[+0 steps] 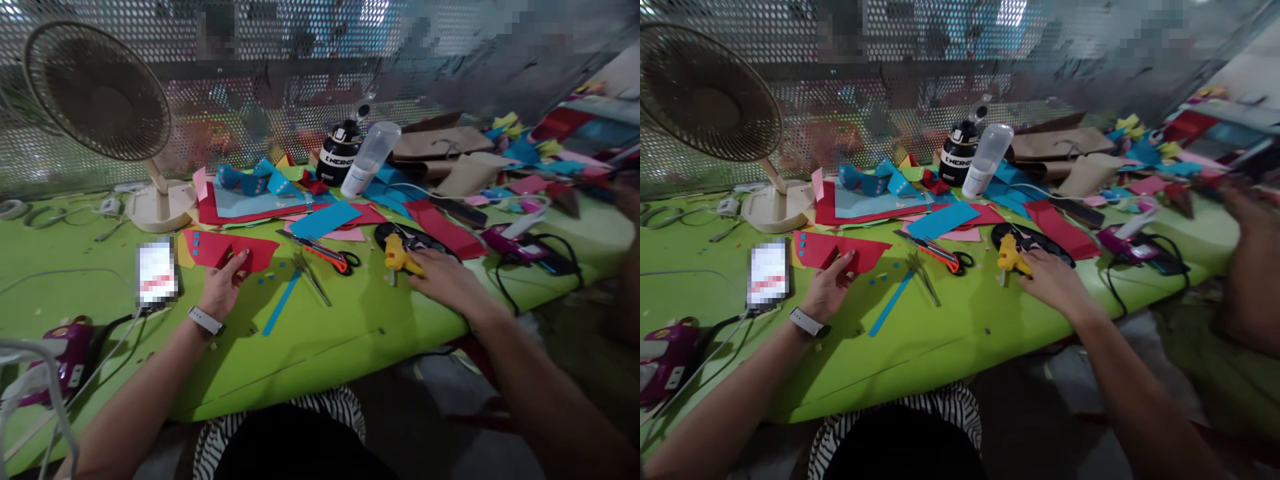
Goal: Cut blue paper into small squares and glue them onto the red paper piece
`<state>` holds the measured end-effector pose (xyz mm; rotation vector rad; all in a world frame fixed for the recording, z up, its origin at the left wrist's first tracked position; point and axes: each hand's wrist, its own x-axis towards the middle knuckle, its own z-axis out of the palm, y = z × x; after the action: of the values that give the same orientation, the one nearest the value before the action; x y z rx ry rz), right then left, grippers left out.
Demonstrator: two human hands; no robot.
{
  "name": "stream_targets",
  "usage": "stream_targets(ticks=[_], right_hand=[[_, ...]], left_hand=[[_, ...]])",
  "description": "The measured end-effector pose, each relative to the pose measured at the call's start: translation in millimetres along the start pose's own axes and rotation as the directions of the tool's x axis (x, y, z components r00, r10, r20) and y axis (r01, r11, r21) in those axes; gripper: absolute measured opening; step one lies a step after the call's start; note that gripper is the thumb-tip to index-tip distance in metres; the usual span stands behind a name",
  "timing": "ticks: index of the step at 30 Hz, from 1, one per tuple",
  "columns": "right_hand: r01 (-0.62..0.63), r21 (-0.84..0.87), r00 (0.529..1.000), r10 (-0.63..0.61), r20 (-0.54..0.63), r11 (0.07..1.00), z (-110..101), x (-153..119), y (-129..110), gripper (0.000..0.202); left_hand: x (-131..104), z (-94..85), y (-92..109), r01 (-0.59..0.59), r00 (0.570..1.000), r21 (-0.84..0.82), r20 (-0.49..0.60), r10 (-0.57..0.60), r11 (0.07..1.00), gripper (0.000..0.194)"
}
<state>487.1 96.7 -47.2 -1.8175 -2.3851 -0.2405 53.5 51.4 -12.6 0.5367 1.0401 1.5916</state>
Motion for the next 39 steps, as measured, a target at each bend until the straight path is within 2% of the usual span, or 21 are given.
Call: stream_targets(ticks=[3, 9, 13, 15, 17, 19, 21, 22, 24, 27, 29, 32, 36, 39], right_hand=[[-0.04, -0.003, 0.994, 0.04, 0.104, 0.999, 0, 5, -1, 0.037], [-0.142, 0.03, 0.977, 0.135, 0.164, 0.989, -14, 22, -9, 0.041], [-0.2, 0.021, 0.978, 0.198, 0.064, 0.98, -18, 22, -15, 0.039], [-0.242, 0.124, 0.969, 0.246, -0.019, 0.962, -20, 19, -20, 0.039], [-0.292, 0.278, 0.939, 0.329, -0.097, 0.915, -22, 17, -28, 0.038], [-0.286, 0.446, 0.91, 0.386, -0.15, 0.848, -25, 18, -42, 0.038], [-0.191, 0.63, 0.914, 0.371, -0.166, 0.753, -29, 24, -62, 0.039], [-0.127, 0.725, 0.928, 0.34, -0.155, 0.677, -32, 28, -75, 0.041], [-0.046, 0.886, 0.959, 0.269, -0.091, 0.462, -38, 36, -105, 0.043], [-0.015, 0.967, 0.986, 0.167, -0.028, 0.254, -48, 47, -153, 0.03], [-0.033, 0.995, 0.998, 0.056, 0.027, 0.096, -55, 52, -182, 0.02], [-0.084, 0.992, 0.994, -0.077, 0.076, -0.095, -59, 57, -216, 0.016], [-0.099, 0.969, 0.98, -0.191, 0.055, -0.228, -51, 58, -237, 0.017], [-0.109, 0.969, 0.969, -0.241, 0.054, -0.22, -40, 54, -239, 0.019]], left_hand=[[-1, 1.7, 1, 0.0, 1.0, -0.026, 0.008, 0.001, 1.0, 0.042], [1, 3.5, 4, 0.008, 1.0, -0.114, -0.017, -0.01, 0.993, 0.036], [3, 2.0, 7, 0.085, 0.996, -0.181, -0.025, -0.091, 0.98, 0.028], [4, 0.4, 8, 0.105, 0.993, -0.213, -0.032, -0.114, 0.971, 0.025], [4, -1.0, 8, 0.114, 0.991, -0.223, -0.036, -0.125, 0.968, 0.023], [3, -1.8, 7, 0.105, 0.993, -0.219, -0.026, -0.113, 0.97, 0.023], [3, -2.2, 6, 0.089, 0.996, -0.208, 0.012, -0.089, 0.974, 0.026], [3, -2.3, 5, 0.08, 0.997, -0.203, 0.036, -0.075, 0.976, 0.028], [4, -3.0, 3, 0.067, 0.996, -0.19, 0.075, -0.053, 0.98, 0.033], [6, -4.4, 1, 0.047, 0.997, -0.171, 0.066, -0.036, 0.984, 0.031], [7, -4.9, 0, 0.041, 0.998, -0.172, 0.061, -0.031, 0.984, 0.03], [7, -4.1, 1, 0.029, 0.996, -0.167, 0.091, -0.014, 0.986, 0.044], [3, -2.7, 2, 0.012, 0.999, -0.101, 0.041, -0.007, 0.995, 0.057], [-2, -2.5, 3, 0.009, 0.999, -0.007, 0.034, -0.009, 1.0, 0.062]])
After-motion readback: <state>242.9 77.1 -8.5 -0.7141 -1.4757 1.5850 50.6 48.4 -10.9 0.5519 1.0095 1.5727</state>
